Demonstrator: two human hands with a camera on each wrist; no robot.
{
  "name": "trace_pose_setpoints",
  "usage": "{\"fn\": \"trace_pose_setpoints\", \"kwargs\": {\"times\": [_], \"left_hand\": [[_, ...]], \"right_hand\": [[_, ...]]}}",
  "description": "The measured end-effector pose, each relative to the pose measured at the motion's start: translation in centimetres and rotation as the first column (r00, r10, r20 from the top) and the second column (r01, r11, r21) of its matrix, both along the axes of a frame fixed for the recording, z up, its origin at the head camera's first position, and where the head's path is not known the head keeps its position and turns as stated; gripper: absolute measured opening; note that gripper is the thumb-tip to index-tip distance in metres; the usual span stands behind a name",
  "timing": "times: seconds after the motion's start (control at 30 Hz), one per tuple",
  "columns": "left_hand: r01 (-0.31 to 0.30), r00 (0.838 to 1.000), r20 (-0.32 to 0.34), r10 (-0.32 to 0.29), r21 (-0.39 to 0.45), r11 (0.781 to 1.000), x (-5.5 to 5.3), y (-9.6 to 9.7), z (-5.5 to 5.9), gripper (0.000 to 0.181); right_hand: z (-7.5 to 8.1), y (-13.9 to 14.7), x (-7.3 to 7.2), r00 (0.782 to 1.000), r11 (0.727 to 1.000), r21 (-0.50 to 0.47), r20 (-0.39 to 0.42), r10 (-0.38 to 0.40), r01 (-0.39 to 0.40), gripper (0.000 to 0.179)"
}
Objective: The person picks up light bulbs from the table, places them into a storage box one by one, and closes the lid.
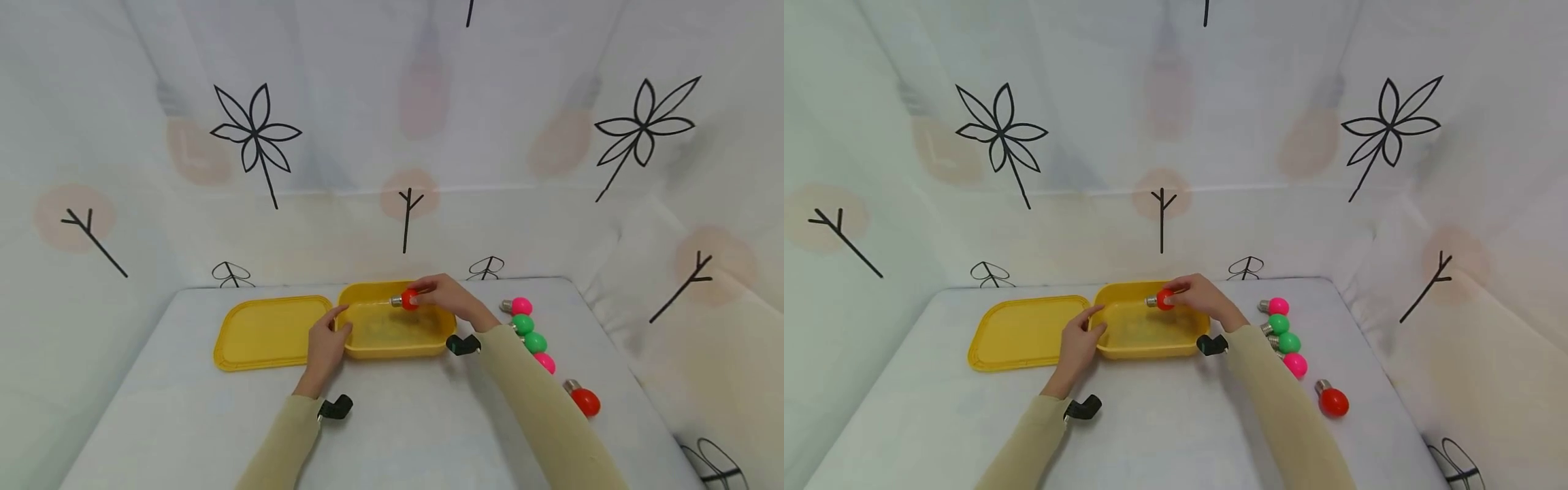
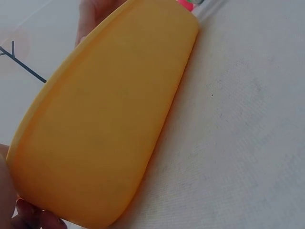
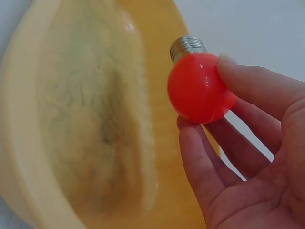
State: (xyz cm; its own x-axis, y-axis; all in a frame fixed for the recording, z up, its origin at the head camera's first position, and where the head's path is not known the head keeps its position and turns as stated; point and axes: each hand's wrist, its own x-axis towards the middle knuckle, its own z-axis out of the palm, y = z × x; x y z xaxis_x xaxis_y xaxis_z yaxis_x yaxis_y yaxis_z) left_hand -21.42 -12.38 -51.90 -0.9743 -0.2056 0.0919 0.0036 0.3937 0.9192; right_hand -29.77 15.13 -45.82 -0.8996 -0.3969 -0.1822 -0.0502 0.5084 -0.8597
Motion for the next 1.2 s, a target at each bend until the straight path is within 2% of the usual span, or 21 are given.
{"fn": "trace_pose_setpoints", "kwargs": {"times": [0.3,0.53,0.8,1.2], "left_hand": [[0.007,1.000,0.025,-0.008,0.008,1.000,-0.1,0.3,-0.1,0.037],[0.011,1.000,0.019,-0.011,0.005,1.000,-0.5,0.3,0.0,0.037],[0.021,0.999,0.034,-0.022,0.018,1.000,-0.3,0.1,-0.2,0.038],[0.011,1.000,0.022,-0.011,0.011,1.000,-0.2,-0.1,0.1,0.038]], "right_hand": [[-0.5,-0.5,-1.0,0.999,0.999,-0.020,0.030,0.040,-0.040,0.034],[-0.5,-1.7,-1.3,0.999,0.999,-0.019,0.026,0.047,-0.047,0.032],[-0.8,-2.9,-1.5,0.996,0.996,-0.064,0.068,0.061,-0.056,0.035],[-0.9,-4.7,-1.7,0.992,0.992,-0.040,0.049,0.118,-0.116,0.034]]}}
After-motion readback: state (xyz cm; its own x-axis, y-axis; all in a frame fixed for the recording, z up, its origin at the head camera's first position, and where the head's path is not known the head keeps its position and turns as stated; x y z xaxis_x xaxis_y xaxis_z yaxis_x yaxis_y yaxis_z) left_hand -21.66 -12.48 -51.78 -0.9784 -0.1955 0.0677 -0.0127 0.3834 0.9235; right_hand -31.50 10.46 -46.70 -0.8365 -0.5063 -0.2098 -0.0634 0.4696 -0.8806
